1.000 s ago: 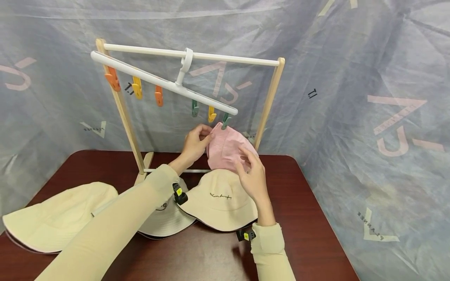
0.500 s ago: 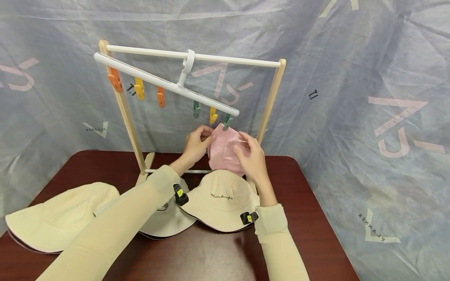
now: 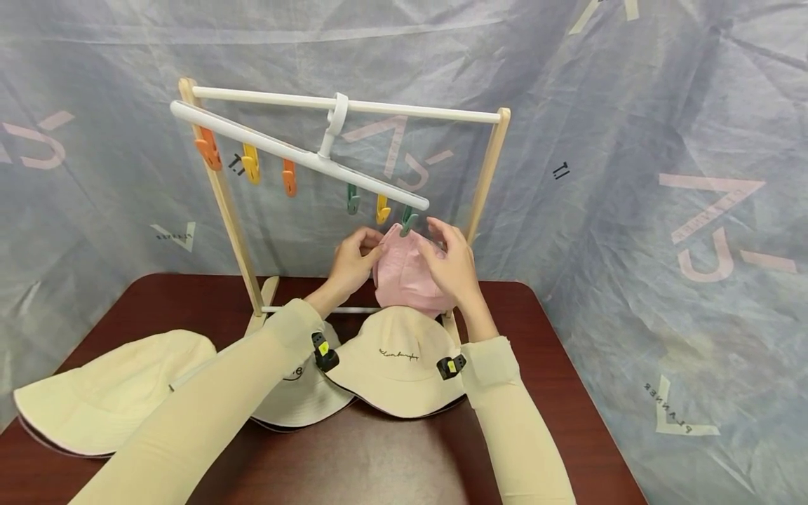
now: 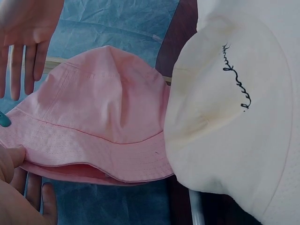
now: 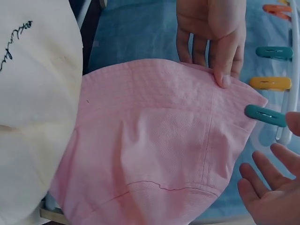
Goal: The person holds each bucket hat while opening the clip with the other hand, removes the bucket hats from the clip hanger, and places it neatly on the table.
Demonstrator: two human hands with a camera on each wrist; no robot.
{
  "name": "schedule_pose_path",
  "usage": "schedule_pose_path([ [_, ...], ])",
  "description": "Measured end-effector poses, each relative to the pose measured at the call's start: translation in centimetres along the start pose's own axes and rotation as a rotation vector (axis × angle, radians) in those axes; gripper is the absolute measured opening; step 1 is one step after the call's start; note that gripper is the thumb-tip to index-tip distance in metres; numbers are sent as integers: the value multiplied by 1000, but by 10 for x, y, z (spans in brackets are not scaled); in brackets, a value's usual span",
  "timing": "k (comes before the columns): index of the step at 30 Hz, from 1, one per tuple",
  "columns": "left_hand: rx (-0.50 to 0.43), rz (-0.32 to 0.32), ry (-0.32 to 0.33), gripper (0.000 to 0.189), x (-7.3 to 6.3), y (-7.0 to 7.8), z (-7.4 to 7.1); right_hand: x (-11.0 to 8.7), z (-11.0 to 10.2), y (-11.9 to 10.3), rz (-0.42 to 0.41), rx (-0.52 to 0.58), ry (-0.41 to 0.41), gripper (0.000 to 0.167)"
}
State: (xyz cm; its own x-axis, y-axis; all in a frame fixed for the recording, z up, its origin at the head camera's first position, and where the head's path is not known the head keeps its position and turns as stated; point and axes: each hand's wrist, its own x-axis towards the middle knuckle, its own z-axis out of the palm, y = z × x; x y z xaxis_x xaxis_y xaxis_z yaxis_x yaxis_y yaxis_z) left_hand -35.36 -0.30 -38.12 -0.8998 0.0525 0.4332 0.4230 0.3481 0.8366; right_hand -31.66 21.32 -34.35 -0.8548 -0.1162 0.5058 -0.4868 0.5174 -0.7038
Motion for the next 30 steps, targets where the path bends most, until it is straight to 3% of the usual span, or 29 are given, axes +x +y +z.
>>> schedule_pose_path([
  [6, -3, -3, 0, 18, -1, 2, 0, 12, -1, -4, 32, 31, -54, 54],
  [16, 2, 0, -8, 19, -1, 2, -1, 31, 0, -9, 186, 248, -129, 52],
  [23, -3, -5, -10, 19, -1, 2, -1, 39, 3, -13, 218, 426, -157, 43],
  [30, -2, -16, -4, 19, -2, 3, 0, 44, 5, -11, 255, 560, -172, 44],
])
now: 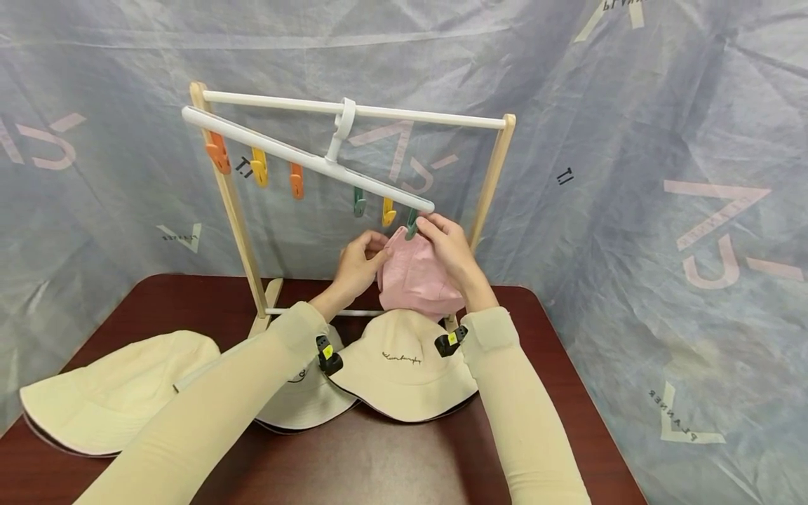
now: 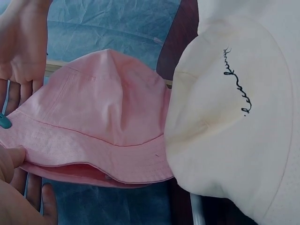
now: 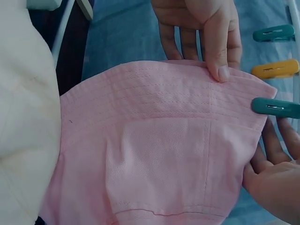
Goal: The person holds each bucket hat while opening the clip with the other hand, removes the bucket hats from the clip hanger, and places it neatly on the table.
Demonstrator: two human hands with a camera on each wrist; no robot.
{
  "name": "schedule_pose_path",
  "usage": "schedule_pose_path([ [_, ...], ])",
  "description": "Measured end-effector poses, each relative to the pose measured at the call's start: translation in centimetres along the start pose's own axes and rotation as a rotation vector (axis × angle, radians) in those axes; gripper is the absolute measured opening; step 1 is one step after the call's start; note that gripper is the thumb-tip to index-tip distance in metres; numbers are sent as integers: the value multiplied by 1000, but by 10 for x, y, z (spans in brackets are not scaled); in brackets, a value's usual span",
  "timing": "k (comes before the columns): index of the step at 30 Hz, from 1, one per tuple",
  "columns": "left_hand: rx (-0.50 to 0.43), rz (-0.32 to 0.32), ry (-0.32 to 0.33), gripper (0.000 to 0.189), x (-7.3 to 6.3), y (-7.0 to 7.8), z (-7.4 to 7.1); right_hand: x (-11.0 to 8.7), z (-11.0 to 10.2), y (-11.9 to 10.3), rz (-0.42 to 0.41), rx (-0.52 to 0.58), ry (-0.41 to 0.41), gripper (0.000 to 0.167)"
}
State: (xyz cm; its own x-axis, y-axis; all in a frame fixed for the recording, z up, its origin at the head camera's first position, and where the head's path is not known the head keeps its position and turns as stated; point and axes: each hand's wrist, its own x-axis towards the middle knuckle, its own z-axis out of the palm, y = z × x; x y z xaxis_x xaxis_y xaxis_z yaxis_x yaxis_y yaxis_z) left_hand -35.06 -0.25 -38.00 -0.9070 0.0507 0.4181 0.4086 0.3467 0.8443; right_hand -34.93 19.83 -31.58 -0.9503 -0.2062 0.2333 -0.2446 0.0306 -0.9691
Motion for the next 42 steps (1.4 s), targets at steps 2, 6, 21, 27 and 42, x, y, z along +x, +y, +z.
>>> schedule_pose_path([
  [2, -7, -4, 1, 19, 0, 0, 0, 2, 0, 1, 8, 40, -3, 45],
  [6, -18, -5, 2, 18, 0, 1, 1, 6, -1, 5, 16, 123, -14, 48],
  [21, -39, -10, -9, 18, -1, 2, 1, 11, 3, 19, -30, 317, -16, 48],
  [27, -37, -4, 0, 17, -2, 2, 0, 11, 7, 19, -39, 308, 18, 49],
  [42, -12, 11, 20, 14, -4, 3, 5, 11, 11, 19, -45, 261, 106, 50],
])
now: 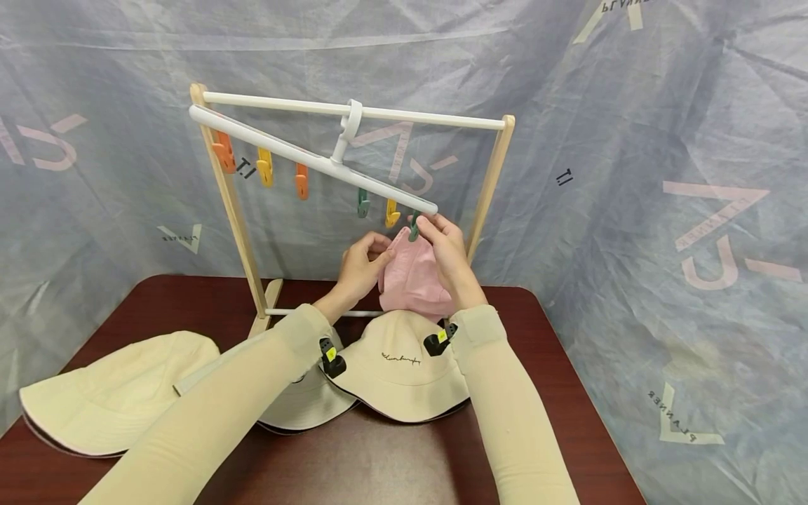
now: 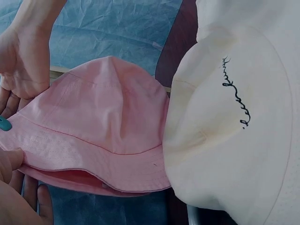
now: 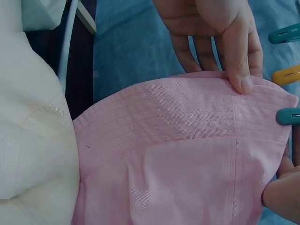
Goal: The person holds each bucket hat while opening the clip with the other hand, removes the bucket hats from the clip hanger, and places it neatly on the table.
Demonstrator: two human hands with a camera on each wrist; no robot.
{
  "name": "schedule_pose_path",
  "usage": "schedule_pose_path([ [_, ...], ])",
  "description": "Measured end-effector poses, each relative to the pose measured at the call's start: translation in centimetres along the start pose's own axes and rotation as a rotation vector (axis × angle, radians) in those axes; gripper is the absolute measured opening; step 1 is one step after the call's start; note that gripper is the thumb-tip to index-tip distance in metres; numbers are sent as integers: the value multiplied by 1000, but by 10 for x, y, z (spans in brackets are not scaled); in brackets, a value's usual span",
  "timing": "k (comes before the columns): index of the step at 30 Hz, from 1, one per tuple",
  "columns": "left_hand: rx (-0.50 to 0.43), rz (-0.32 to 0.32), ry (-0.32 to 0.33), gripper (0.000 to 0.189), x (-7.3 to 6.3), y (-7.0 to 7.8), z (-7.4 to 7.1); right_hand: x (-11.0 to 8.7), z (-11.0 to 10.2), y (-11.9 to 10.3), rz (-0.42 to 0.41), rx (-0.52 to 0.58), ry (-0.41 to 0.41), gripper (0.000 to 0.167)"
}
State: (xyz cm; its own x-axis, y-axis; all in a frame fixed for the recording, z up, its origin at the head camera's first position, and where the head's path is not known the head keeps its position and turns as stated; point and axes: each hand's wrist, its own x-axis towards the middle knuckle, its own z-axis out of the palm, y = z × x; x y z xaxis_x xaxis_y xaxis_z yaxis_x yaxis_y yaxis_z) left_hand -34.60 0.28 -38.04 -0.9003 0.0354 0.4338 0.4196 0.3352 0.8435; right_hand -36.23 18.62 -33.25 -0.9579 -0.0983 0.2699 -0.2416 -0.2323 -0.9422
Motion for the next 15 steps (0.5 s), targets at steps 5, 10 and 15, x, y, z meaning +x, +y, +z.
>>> schedule_pose_path([
  [5, 10, 2, 6, 14, 0, -1, 1, 1, 2, 0, -10, -3, 23, 46],
  [10, 8, 7, 15, 14, 0, -2, 2, 3, 4, 3, -29, -35, 54, 42],
  [15, 6, 8, 20, 13, 0, -3, 2, 2, 7, 4, -43, -77, 92, 42],
])
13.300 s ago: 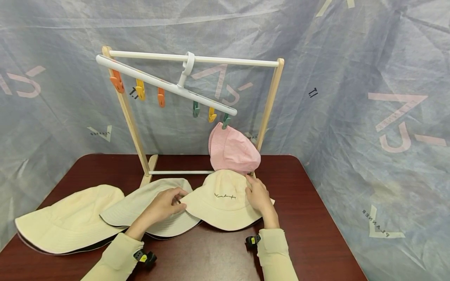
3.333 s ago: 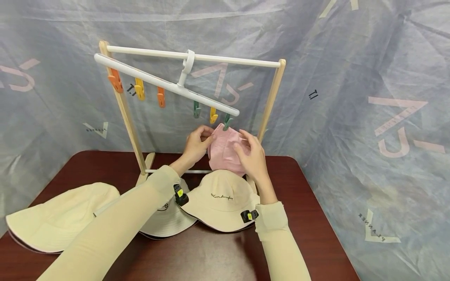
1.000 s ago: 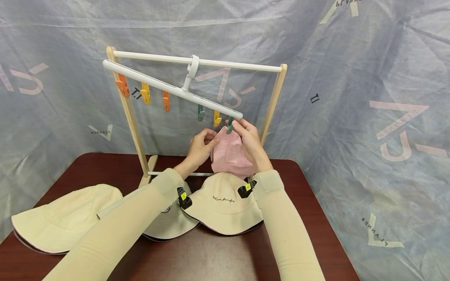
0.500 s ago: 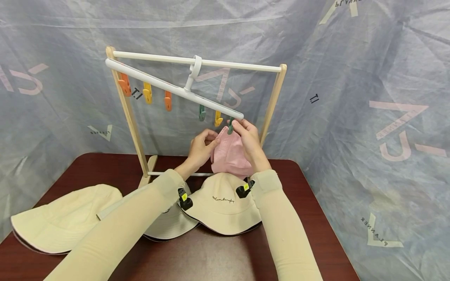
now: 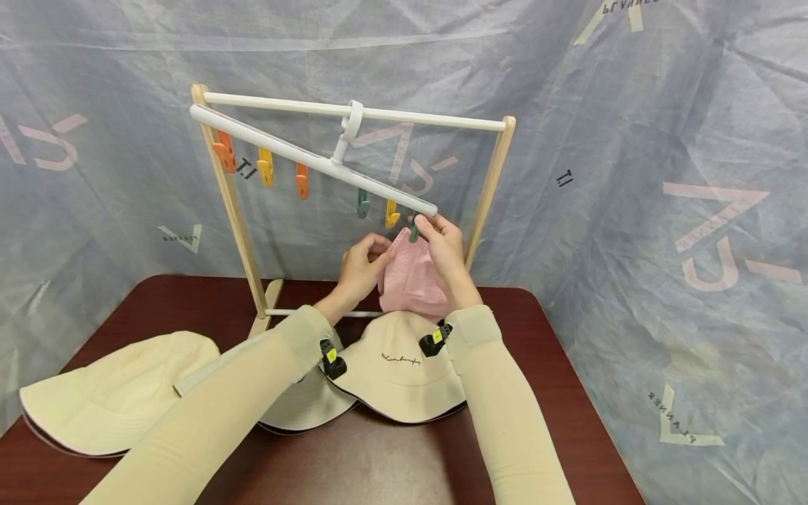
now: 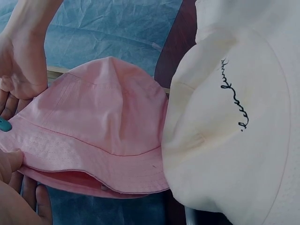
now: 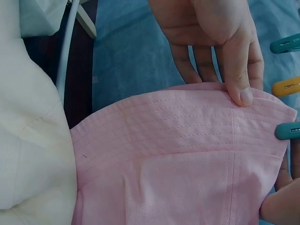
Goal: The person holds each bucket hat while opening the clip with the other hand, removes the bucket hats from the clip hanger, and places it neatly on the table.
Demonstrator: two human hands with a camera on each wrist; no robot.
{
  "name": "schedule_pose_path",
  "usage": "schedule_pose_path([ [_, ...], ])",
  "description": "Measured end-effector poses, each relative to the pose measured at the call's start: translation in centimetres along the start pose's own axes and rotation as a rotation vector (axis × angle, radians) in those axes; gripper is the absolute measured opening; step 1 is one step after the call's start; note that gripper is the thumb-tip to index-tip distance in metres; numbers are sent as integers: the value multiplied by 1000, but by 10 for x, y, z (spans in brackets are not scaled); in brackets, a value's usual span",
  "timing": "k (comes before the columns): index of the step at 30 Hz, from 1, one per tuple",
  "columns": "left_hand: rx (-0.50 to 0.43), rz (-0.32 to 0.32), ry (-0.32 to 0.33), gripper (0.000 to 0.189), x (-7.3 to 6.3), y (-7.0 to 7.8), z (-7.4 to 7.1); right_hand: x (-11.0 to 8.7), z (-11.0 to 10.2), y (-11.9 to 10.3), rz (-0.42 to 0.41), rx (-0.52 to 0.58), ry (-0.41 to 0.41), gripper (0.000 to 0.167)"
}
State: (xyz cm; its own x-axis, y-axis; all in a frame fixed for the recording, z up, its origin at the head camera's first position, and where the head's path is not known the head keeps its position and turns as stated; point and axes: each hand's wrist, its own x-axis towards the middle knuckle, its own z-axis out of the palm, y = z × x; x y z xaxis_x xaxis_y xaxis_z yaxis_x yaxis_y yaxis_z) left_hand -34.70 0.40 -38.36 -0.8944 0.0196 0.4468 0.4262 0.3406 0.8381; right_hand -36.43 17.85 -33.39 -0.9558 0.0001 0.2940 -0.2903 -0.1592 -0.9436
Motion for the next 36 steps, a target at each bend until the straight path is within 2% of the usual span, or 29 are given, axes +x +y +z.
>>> schedule_pose_path([
  [8, 1, 6, 0, 13, 0, -1, 0, -1, 4, -1, -1, -49, 44, 42],
  [18, -1, 15, 7, 13, -1, -2, 0, 0, 10, 0, -9, -46, 97, 24],
  [26, -3, 14, 10, 12, -2, -1, 0, 0, 12, -1, -11, -74, 116, 31],
  [36, -1, 16, 0, 11, -2, -2, 1, 0, 11, 0, -15, -64, 125, 28],
])
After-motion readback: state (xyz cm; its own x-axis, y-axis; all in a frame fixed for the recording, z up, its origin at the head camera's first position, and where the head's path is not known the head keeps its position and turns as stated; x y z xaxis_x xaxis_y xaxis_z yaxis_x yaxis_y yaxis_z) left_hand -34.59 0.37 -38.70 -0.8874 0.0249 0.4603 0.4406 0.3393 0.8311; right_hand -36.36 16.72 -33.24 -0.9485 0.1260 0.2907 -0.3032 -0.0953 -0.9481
